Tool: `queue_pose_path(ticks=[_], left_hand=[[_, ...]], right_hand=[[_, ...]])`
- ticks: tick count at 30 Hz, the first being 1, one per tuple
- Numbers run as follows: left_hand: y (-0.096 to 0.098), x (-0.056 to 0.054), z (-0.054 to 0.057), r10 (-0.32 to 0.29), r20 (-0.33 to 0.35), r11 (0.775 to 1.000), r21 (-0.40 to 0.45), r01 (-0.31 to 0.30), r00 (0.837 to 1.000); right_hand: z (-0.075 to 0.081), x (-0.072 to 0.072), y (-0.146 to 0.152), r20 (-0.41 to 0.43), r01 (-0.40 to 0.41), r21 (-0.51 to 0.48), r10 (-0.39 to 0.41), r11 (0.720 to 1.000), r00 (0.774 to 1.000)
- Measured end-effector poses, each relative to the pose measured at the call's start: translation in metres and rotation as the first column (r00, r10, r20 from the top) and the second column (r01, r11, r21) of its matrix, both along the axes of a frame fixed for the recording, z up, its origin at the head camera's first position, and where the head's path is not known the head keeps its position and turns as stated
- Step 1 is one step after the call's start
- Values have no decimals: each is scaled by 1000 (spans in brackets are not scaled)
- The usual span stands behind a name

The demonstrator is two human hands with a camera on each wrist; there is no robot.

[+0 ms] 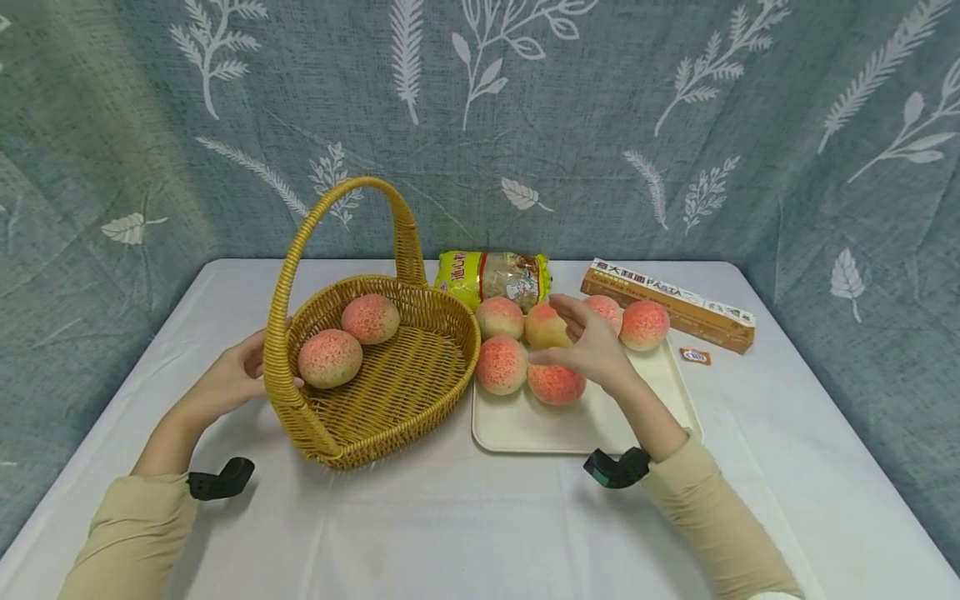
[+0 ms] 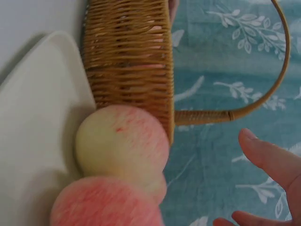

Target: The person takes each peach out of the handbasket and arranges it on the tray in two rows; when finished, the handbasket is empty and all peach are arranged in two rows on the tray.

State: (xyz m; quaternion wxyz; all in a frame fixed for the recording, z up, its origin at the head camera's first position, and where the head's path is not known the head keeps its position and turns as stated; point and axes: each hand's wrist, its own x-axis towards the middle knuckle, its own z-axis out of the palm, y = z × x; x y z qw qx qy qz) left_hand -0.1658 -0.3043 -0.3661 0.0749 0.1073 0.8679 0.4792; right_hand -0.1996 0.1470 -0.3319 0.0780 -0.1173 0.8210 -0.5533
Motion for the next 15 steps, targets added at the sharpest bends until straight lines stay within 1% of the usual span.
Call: queue_pose_path(ticks=[5,8,10,15], left_hand=[[0,1,0,-1,-6,1000,8,1,1000],[0,2,1,6,-6,1000,-2,-6,1000],[1,2,2,4,2,1000,14,-4,1000],[1,2,3,0,7,1000,31,0,1000]], right_hand=[[9,-6,-25,-31,-79,-8,78,997,996],[13,-9,-40,-54,-144,-27,143,989,988],[15,-12,-51,-59,-184,-22,183,983,981],[20,-14,-78,-57,-240,65,244,968,968]])
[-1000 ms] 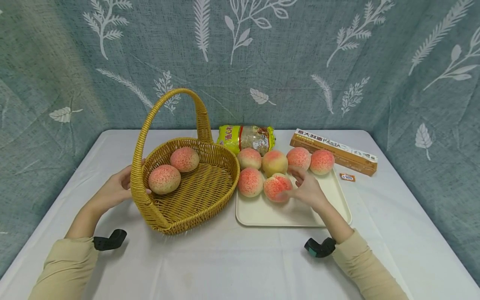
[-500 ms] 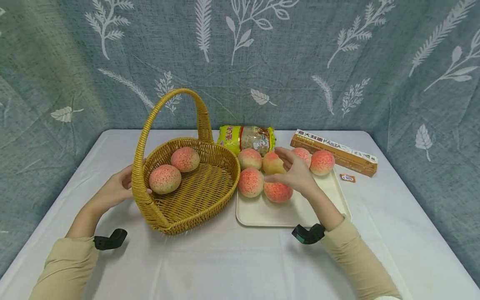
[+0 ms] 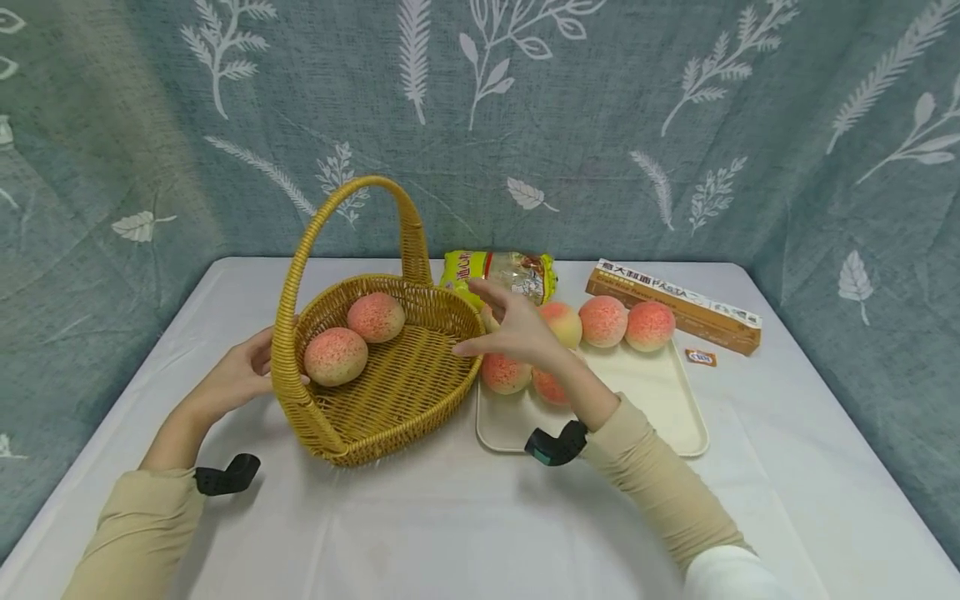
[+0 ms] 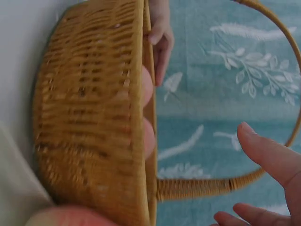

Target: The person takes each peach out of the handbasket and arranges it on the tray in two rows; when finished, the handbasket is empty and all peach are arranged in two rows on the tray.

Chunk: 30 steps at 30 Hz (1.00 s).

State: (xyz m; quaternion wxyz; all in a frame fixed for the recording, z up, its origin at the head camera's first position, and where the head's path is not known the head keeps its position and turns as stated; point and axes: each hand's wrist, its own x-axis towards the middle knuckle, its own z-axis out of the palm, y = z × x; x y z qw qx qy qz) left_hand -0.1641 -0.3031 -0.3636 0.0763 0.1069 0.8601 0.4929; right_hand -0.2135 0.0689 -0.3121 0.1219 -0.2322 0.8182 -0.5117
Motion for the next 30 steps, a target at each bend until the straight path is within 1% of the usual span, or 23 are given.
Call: queue_pose_path(ticks=[7,11,14,17,20,24,27,30], left_hand=[[-2,0,1,-3,-7,1000,-13,3,1000],[-2,0,2,-1,-5,1000,-7,1,1000],[-1,0,2,0,-6,1000,4,0,1000],[0,0,2,0,-7,1000,6,1,1000],[0,-1,1,-4,-13,1000,6,4,1000],[-1,0,-1,-8,-19,1000,10,8,1000],[-1,0,-2,-8,-23,1000,12,8,1000],[-1,-1,-1,-11,-23,1000,15,12,1000]], right_hand=[[3,-5,-38,0,-80,61,80,995,997],[7,-9,-59,21,-136,116,134,984,991],[9,-13,-73,47,-173,135,168,976,985],[9,-16,-87,74,-195,130,186,972,980],[8,-18,-100,81,-218,125,208,968,975],[6,-18,-115,68,-240,168,232,956,970],[4,-17,-126,69,-243,207,234,948,970],[2,-16,-136,40,-253,248,251,935,967]])
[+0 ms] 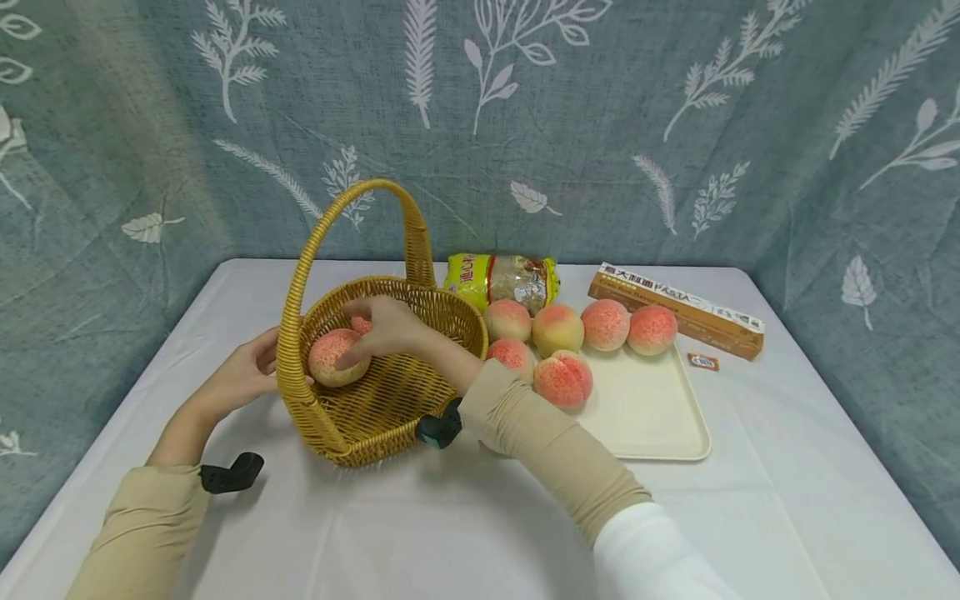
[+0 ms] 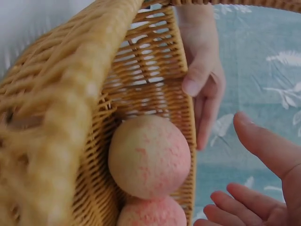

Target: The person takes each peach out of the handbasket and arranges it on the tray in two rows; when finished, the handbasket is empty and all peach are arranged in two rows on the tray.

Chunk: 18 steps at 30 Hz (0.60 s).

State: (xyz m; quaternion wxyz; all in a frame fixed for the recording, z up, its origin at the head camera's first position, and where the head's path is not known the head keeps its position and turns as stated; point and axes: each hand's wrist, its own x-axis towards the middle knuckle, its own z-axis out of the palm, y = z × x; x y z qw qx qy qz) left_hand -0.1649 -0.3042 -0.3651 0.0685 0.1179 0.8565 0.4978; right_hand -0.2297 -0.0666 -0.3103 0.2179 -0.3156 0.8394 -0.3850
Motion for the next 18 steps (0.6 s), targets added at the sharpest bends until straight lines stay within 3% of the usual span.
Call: queue_pose_path(ticks=[7,12,18], left_hand=[[0,2,1,-3,-5,1000,1,3,1000],[1,1,2,-8,19,1000,8,8,1000],[0,2,2,-26,5,999,19,26,1000]], right_hand=[[-3,4,-23,-45,-78,109,83,991,996],[-5,7,-31,-96,-57,241,82,969,992],[-7,7,-35,-81,-49,268,73,962,994]])
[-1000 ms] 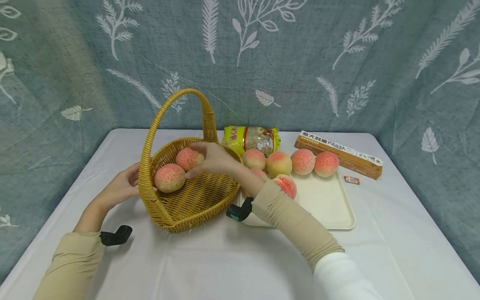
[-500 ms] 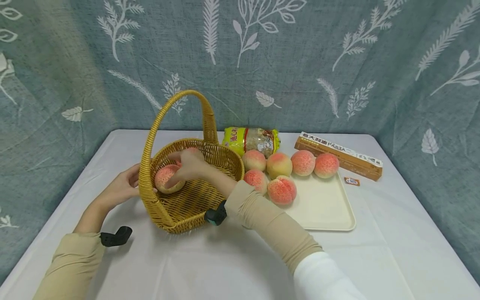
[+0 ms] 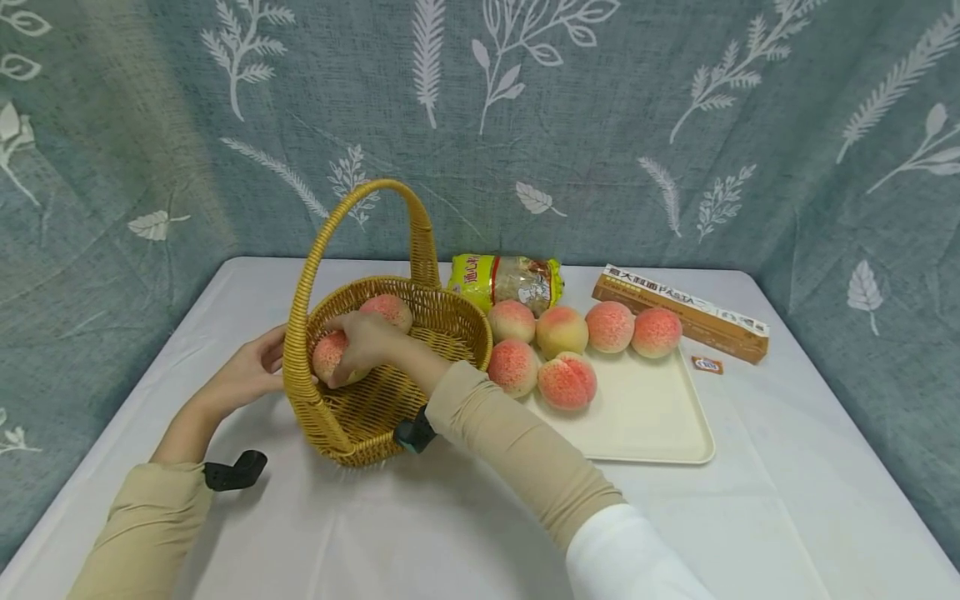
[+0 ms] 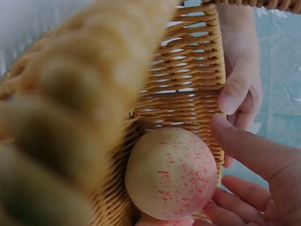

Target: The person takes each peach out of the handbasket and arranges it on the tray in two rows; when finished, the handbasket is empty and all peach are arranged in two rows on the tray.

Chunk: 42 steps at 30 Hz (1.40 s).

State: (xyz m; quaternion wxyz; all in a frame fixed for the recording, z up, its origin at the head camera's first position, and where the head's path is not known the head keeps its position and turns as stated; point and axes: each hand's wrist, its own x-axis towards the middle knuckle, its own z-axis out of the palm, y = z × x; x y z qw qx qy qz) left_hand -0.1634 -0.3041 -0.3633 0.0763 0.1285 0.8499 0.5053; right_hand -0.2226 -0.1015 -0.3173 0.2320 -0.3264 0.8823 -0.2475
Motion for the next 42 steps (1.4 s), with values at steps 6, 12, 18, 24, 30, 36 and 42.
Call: queue_pose_path(ticks=[6,12,18,24,30,36,42], left_hand=[[-1,0,-1,-2,3,1000,13,2,1000],[-2,-1,-1,-4,10,1000,14,4,1000],[-2,-2,-1,-4,0,1000,23,4,1000],[-2,-2,-1,-5,5,1000,31,5,1000],[-1,-1,0,3,1,1000,19,-3,1000],[-1,-1,2,17,16,1000,-6,-17,1000],[0,-1,4,20,18,1000,-18,-20,1000]], right_hand=[[-1,-1,0,-29,-9,9,9,1000,1000],[-3,-2,-1,-117,-2,77,11,997,993],[-3,-3,0,-161,-9,124,29,992,987],[-4,0,3,-33,-92,81,95,992,995],[0,6,-1,-121,-120,246,153,962,981],[-1,6,0,-117,-110,237,140,965,983],[-4,3,10,-110,-131,156,149,979,983]])
